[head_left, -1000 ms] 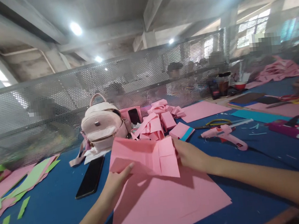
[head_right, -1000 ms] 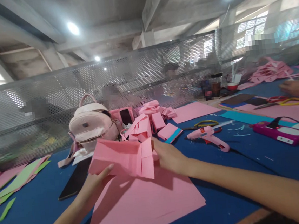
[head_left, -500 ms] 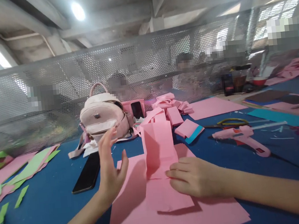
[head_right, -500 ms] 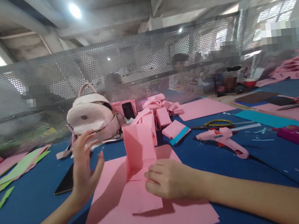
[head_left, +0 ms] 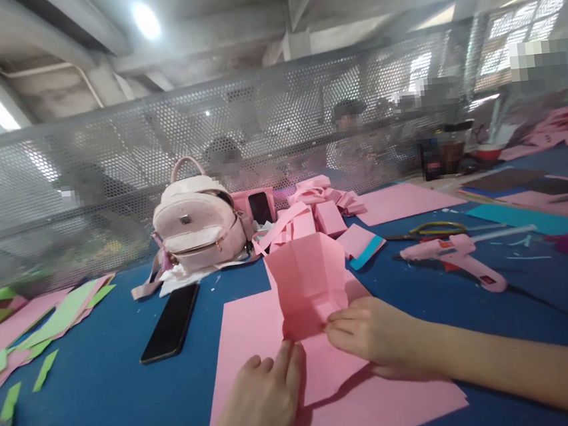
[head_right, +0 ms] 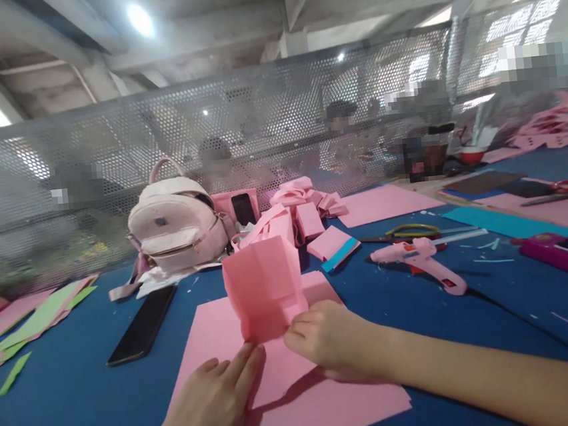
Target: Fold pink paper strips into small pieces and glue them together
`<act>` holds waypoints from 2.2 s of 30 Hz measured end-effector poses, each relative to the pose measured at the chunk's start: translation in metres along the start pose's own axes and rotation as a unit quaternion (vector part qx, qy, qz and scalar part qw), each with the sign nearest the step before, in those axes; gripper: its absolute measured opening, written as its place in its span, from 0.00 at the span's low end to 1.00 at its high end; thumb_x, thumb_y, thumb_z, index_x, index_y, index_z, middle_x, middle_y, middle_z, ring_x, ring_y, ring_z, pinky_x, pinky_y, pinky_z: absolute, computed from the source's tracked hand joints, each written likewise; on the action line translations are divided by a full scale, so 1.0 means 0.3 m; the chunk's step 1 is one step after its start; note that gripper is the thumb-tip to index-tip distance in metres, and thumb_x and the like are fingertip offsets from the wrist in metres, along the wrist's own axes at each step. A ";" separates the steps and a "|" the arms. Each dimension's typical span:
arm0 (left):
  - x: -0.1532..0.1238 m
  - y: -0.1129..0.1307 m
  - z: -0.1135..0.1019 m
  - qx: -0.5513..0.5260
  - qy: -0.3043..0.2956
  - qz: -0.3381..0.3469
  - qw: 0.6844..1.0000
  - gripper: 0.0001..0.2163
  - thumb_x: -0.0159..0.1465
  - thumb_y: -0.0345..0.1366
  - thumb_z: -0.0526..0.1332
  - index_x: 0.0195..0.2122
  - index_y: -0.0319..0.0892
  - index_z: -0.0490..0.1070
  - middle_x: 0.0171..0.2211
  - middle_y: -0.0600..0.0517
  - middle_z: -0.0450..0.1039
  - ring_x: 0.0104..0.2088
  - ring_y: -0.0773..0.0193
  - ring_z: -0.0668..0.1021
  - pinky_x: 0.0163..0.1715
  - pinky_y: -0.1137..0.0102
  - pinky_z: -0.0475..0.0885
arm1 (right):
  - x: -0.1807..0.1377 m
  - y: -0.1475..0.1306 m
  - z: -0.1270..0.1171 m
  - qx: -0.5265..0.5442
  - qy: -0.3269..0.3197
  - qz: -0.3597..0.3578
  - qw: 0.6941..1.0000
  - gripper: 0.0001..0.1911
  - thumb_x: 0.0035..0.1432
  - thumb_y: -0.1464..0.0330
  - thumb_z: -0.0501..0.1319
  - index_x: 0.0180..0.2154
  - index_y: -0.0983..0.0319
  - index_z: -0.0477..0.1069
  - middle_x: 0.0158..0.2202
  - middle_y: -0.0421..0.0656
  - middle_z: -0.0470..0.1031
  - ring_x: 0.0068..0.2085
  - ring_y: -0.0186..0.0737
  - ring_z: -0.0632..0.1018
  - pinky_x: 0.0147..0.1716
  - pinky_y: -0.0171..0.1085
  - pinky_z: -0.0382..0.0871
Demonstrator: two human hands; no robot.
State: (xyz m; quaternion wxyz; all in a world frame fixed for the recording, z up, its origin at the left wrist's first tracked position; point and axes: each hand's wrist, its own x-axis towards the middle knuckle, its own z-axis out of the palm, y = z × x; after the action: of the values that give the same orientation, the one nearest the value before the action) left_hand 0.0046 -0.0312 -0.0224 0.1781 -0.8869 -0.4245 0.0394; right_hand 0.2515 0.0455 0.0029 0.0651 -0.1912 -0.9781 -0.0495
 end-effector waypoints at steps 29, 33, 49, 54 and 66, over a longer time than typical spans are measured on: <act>-0.028 -0.039 -0.027 -0.080 0.183 -0.001 0.980 0.19 0.62 0.22 0.49 0.54 0.38 0.64 0.50 0.40 0.77 0.35 0.54 0.83 0.28 0.62 0.79 | 0.056 -0.033 0.064 -0.022 0.132 0.182 0.974 0.27 0.62 0.77 0.55 0.62 0.63 0.62 0.29 0.43 0.82 0.23 0.38 0.80 0.21 0.31 0.60; -0.027 -0.046 -0.030 -0.113 0.162 0.001 0.980 0.16 0.66 0.24 0.48 0.53 0.39 0.66 0.47 0.41 0.78 0.35 0.56 0.82 0.31 0.63 0.79 | 0.050 -0.032 0.030 0.035 0.131 0.205 0.969 0.25 0.63 0.76 0.55 0.61 0.62 0.64 0.40 0.47 0.83 0.33 0.42 0.83 0.29 0.33 0.69; 0.011 -0.017 -0.028 -0.036 0.115 0.025 0.992 0.19 0.60 0.20 0.51 0.50 0.36 0.68 0.44 0.44 0.77 0.31 0.58 0.79 0.27 0.63 0.74 | 0.139 -0.054 -0.108 0.015 0.008 0.140 0.990 0.06 0.61 0.74 0.60 0.35 0.61 0.75 0.35 0.44 0.82 0.37 0.44 0.80 0.34 0.38 0.61; 0.007 -0.013 -0.019 0.005 0.147 0.033 0.989 0.14 0.61 0.22 0.53 0.47 0.36 0.70 0.42 0.44 0.77 0.27 0.58 0.77 0.25 0.62 0.72 | 0.206 -0.034 -0.120 -0.018 -0.072 0.201 0.977 0.12 0.52 0.79 0.60 0.38 0.64 0.75 0.32 0.48 0.82 0.33 0.47 0.82 0.24 0.35 0.54; 0.001 -0.028 -0.014 0.057 0.143 0.041 0.987 0.15 0.63 0.26 0.55 0.50 0.35 0.70 0.42 0.45 0.76 0.30 0.59 0.76 0.26 0.63 0.69 | 0.251 -0.011 -0.073 -0.019 -0.029 0.215 0.976 0.12 0.56 0.69 0.57 0.41 0.64 0.74 0.32 0.50 0.82 0.32 0.51 0.82 0.22 0.37 0.48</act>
State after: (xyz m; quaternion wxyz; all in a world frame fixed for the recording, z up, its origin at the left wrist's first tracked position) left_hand -0.0005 -0.0273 -0.0157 0.2857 -0.8883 -0.3550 -0.0568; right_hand 0.1835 0.0675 0.0355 0.0420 -0.3997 -0.9145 -0.0469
